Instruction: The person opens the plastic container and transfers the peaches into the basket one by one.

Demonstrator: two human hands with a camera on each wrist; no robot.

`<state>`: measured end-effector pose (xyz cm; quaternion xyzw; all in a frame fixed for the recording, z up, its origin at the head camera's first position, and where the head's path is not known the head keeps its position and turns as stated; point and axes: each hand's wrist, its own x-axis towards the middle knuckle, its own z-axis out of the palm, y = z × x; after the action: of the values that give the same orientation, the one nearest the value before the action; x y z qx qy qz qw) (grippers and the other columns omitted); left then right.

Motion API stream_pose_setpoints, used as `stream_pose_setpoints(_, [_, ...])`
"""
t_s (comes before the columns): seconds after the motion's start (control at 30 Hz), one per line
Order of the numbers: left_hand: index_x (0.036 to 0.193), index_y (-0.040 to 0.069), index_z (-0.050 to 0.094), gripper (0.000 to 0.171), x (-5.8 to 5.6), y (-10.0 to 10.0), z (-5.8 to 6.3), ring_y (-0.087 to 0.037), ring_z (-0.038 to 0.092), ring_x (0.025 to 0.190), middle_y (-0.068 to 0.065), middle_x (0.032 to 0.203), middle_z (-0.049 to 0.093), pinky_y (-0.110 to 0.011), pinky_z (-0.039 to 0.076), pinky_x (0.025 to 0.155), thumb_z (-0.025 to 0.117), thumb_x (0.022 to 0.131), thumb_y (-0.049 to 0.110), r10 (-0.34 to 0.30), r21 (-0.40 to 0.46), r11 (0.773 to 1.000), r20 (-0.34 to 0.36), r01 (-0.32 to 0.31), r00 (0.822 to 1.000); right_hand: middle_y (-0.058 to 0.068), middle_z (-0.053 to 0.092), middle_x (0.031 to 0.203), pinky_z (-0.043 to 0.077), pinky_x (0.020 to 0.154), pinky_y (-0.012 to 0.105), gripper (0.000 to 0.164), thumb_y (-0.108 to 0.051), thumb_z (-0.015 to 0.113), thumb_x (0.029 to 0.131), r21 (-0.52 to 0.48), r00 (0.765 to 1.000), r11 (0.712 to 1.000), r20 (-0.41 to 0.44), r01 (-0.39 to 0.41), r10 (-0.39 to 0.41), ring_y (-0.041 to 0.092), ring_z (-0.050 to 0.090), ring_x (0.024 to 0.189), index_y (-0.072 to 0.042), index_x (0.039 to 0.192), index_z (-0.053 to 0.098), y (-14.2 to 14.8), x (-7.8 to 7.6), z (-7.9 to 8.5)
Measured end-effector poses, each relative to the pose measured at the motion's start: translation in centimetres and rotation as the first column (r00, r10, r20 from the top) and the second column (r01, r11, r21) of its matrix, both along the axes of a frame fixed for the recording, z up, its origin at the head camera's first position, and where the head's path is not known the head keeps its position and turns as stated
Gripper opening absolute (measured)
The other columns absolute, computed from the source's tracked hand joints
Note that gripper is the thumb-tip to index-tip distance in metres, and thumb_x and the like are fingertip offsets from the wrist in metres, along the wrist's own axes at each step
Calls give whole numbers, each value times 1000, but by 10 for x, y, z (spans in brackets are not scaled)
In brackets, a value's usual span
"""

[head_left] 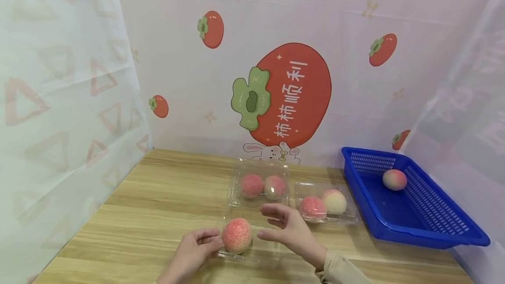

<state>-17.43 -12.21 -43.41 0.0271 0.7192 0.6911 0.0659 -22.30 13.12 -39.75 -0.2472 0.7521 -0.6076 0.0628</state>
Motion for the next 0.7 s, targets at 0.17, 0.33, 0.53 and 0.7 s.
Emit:
stream_pose_setpoints(0.17, [117, -15, 46, 49, -1, -4, -2, -22, 58, 86, -13, 97, 57, -31, 51, 76, 65, 82, 12, -45, 150, 988, 81, 33, 996, 14, 53, 118, 40, 93, 39, 59, -12, 78, 69, -31, 997, 1000, 76, -3, 6, 28, 48, 110, 0, 120, 50, -14, -6, -7])
stream_pose_setpoints(0.33, [119, -18, 42, 49, -2, -8, -4, -25, 57, 95, -16, 104, 58, -35, 47, 84, 63, 83, 7, -101, 318, 947, 139, 52, 985, 21, 51, 120, 38, 94, 41, 65, -11, 78, 68, -57, 990, 998, 138, -15, 23, 34, 47, 110, 6, 122, 48, -24, -8, -17])
stream_pose_setpoints(0.53, [119, -22, 38, 49, -4, -12, -7, -28, 56, 98, -21, 104, 58, -37, 45, 87, 62, 81, -2, -126, 443, 896, 182, 33, 975, 21, 52, 119, 41, 92, 37, 63, -9, 79, 65, -61, 988, 998, 154, 1, 9, 28, 51, 108, 5, 120, 50, -35, -6, -23])
stream_pose_setpoints(0.7, [120, -23, 36, 51, -4, -12, -7, -26, 57, 95, -20, 101, 59, -37, 45, 86, 62, 81, -3, -129, 462, 887, 201, 22, 971, 19, 54, 116, 43, 89, 36, 62, -5, 79, 64, -48, 990, 999, 142, 18, -10, 27, 52, 105, 5, 119, 51, -43, -5, -25])
